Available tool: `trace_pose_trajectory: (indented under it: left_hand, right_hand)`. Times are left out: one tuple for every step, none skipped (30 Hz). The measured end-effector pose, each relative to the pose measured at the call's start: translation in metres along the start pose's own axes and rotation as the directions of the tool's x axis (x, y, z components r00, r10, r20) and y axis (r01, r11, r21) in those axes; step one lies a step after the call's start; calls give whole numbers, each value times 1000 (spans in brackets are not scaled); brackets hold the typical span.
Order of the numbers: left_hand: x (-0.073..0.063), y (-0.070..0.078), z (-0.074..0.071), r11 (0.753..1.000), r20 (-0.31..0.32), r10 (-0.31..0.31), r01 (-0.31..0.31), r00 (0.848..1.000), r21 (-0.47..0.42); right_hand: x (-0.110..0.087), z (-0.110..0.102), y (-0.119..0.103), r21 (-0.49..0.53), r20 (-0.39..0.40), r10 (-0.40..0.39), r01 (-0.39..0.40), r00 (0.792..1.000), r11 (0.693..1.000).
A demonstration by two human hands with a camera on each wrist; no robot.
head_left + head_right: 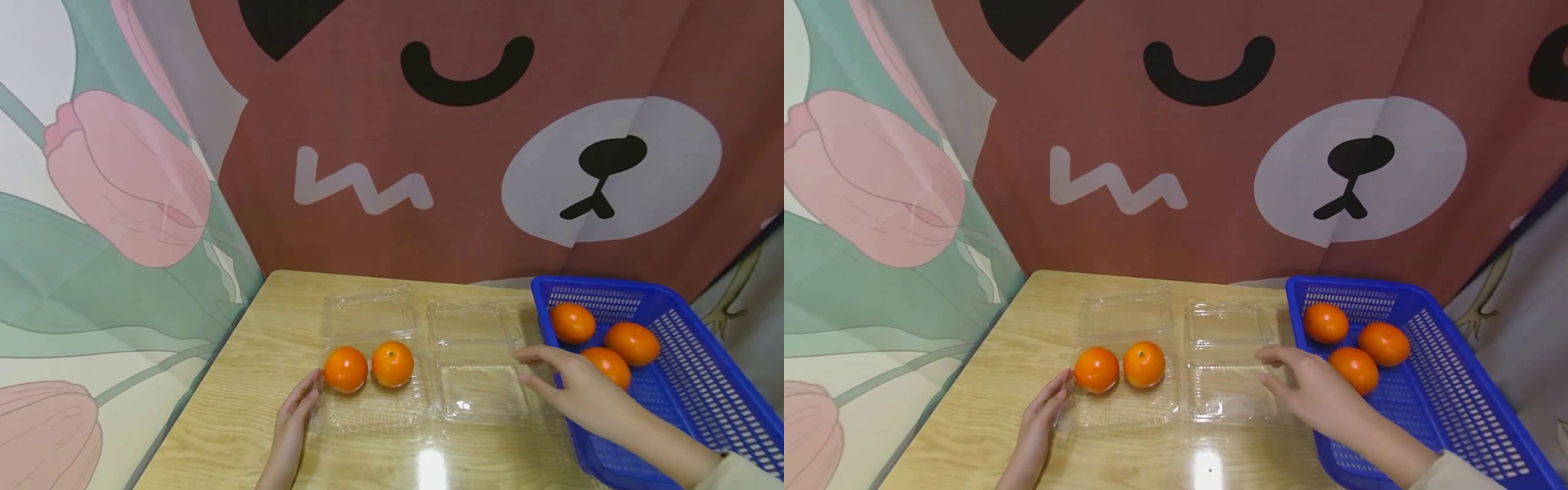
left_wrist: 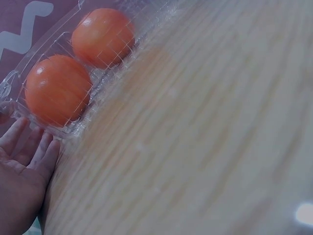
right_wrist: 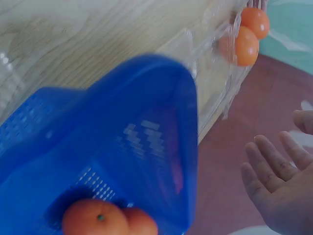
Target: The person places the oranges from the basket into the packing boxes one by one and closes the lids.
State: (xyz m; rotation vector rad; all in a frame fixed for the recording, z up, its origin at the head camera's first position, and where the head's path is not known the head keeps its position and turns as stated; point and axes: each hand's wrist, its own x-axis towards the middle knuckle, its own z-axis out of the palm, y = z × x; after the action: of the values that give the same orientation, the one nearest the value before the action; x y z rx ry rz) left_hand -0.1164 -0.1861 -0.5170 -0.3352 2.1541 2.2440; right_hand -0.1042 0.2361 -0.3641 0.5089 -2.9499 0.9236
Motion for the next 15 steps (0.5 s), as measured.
trace_pose_trajectory:
  left_hand:
    - [0,0,0,1000,-1,0,0,1000,0]
    - [0,0,0,1000,-1,-1,1,1000,1]
    - [0,0,0,1000,-3,-1,1,1000,1]
    - [0,0,0,1000,-3,-1,1,1000,0]
    - [0,0,0,1000,-3,0,0,1000,-2]
    - [0,-1,0,1000,1,8,-8,1000,2]
    - [0,-1,0,1000,-2,6,-6,1000,-2]
    - [0,-1,0,1000,-2,7,-7,1000,-3]
    - [0,-1,0,1000,-3,9,-9,1000,-4]
    - [0,-1,0,1000,-3,11,-11,1000,-4]
    - [0,-1,0,1000,-3,13,-13,1000,-4]
    - [0,-1,0,1000,-3,14,-14,1000,-2]
    - [0,-1,0,1000,-5,6,-6,1000,-6]
    - [0,-1,0,1000,-5,4,-4,1000,-3]
    - [0,-1,0,1000,-4,3,-3,1000,-3]
  right_hand:
    - [-1,-3,3,4,8,17,-17,1000,1000]
    - [-2,-5,6,5,3,26,-26,1000,1000]
    - [-2,-8,9,2,-4,34,-34,999,999]
    - [-3,-10,13,0,-10,39,-39,999,999]
    - [-4,-13,17,-7,-19,46,-46,999,999]
    - [-4,-15,21,-6,-24,57,-58,998,998]
    - [-4,-17,25,-7,-31,64,-64,998,998]
    - [-5,-19,29,-6,-36,71,-71,997,997]
    - [-5,-21,33,-5,-38,84,-84,996,996]
    - [-5,-24,37,1,-37,97,-97,995,995]
    - [-5,-26,40,3,-37,113,-113,993,994]
    - [-5,-29,44,4,-36,124,-124,992,992]
    - [-5,-31,48,12,-31,134,-133,991,991]
    - [-5,-33,52,13,-30,145,-145,989,989]
    - [-5,-36,55,14,-32,153,-152,988,988]
